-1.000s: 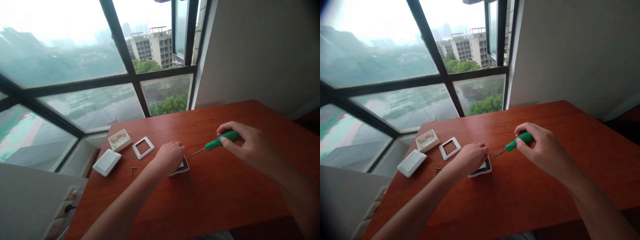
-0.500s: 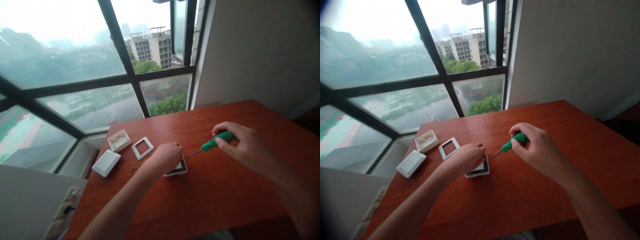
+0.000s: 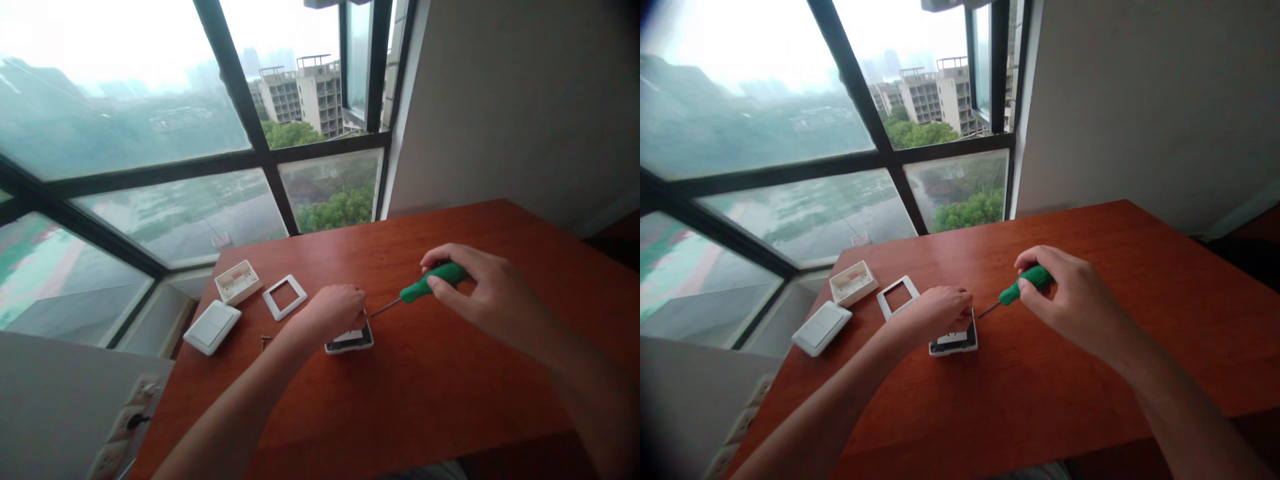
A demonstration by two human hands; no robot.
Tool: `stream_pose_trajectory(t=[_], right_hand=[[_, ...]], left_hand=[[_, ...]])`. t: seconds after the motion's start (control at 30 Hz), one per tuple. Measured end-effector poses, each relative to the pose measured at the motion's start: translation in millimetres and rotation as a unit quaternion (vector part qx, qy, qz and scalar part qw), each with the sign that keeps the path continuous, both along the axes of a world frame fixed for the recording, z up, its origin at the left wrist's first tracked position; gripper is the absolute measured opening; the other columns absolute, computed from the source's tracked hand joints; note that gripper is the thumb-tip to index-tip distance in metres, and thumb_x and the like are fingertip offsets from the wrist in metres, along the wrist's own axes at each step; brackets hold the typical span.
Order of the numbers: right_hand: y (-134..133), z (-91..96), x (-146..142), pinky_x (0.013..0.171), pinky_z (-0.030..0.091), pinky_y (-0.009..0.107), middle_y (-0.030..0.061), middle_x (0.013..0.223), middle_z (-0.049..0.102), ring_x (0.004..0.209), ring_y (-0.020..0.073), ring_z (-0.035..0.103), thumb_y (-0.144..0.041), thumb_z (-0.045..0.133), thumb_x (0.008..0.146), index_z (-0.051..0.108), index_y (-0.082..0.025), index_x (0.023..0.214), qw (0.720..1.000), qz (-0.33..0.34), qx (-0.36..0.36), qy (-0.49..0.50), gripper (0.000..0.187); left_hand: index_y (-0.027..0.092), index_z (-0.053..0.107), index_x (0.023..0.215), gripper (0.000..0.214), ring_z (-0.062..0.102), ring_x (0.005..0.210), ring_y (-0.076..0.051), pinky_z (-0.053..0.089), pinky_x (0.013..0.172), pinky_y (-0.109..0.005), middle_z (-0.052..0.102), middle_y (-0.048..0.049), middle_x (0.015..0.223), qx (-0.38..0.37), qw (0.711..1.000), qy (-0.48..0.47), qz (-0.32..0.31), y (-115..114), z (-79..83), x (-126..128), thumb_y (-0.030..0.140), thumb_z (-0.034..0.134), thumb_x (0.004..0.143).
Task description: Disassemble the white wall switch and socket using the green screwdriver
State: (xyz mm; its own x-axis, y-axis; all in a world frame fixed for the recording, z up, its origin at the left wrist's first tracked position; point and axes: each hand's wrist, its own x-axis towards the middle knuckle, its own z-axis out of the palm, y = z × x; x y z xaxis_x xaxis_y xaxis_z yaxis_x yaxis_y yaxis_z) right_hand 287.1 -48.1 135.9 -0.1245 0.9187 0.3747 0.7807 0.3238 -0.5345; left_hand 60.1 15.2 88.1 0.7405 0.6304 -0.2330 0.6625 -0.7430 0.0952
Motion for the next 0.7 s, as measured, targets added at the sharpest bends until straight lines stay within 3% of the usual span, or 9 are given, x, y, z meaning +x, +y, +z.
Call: stream_pose_trajectory(t=[0.2,0.7], right_hand=[[-0.2,0.1,-0.3,0.072,0.046,0.031,0.0005,0.092,0.065,0.084,0.0187,0.062,-0.021,0.057,0.081,0.059,-0.024,0.093,1.000,0.004,-0.005,0.002,0.013],[-1.0,2.1,-1.0,0.072,0.046,0.031,0.0004,0.091,0.065,0.083,0.0188,0.062,-0.022,0.057,0.081,0.058,-0.024,0.093,1.000,0.007,-0.008,0.000,0.012]], left_hand=[[0.016,0.066,0.078,0.012,0.068,0.067,-0.024,0.047,0.056,-0.028,0.070,-0.0100,0.079,-0.006,1.000,-0.004,-0.001,3.4,0.9,1.2,0.020,0.054,0.076],[0.017,0.062,0.089,0.015,0.068,0.074,-0.022,0.051,0.062,-0.028,0.067,-0.0080,0.088,0.027,0.999,-0.027,-0.005,-5.2,0.7,-13.2,0.026,0.050,0.090]])
